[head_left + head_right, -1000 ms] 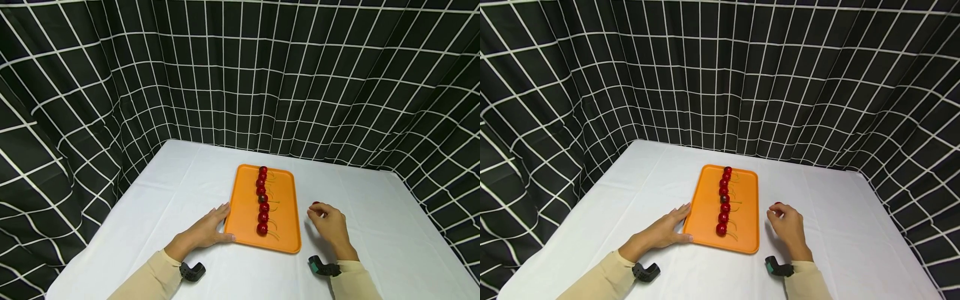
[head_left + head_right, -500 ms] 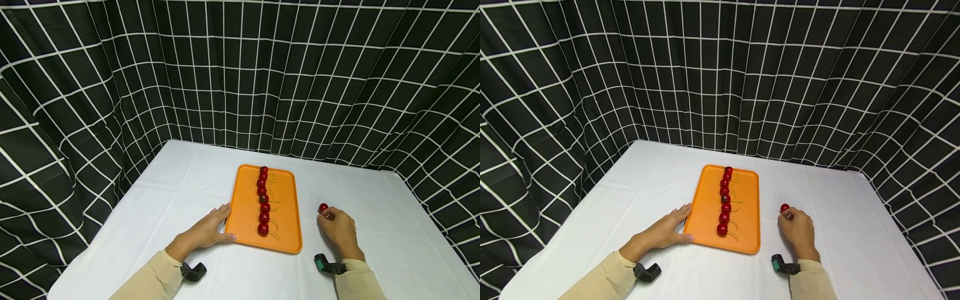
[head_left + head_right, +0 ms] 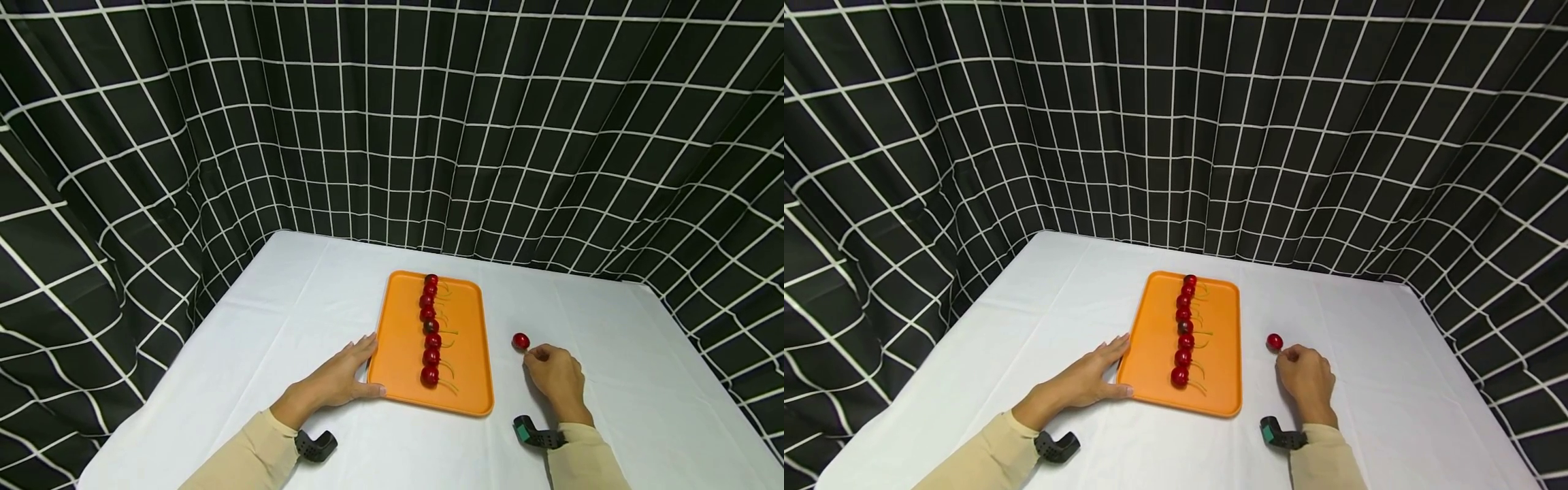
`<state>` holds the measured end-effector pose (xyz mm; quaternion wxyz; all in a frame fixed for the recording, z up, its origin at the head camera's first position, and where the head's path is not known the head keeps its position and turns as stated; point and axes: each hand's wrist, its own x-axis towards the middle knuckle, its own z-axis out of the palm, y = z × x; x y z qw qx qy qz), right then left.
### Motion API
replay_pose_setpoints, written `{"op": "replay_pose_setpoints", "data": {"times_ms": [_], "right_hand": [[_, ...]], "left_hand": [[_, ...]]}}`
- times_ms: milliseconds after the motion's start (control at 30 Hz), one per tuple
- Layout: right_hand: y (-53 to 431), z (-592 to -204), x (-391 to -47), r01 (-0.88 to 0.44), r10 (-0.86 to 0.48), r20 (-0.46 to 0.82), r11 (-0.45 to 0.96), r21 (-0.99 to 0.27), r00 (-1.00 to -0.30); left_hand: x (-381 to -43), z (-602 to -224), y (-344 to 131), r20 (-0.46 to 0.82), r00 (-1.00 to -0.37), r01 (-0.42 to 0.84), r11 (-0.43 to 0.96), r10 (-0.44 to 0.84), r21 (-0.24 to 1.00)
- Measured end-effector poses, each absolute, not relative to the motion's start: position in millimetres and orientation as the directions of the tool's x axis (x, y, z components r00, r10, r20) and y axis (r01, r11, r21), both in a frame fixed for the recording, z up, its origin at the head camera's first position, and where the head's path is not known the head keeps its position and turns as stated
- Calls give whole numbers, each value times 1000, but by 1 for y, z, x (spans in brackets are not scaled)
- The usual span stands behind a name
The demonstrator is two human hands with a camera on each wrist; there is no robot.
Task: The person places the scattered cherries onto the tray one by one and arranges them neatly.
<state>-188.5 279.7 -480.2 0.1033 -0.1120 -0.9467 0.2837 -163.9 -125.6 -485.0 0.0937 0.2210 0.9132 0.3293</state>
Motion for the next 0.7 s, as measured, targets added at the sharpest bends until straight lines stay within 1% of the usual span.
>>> {"op": "replay_pose_setpoints", "data": {"times_ms": [300, 700], "right_hand": [[279, -484, -191, 161, 283, 131, 805, -571, -950], [277, -488, -193, 138, 286, 176, 809, -572, -942]], "left_hand": [[-164, -486, -126, -26, -884, 345, 688, 467, 638], [-163, -487, -127, -9, -881, 352, 670, 472, 654]]}}
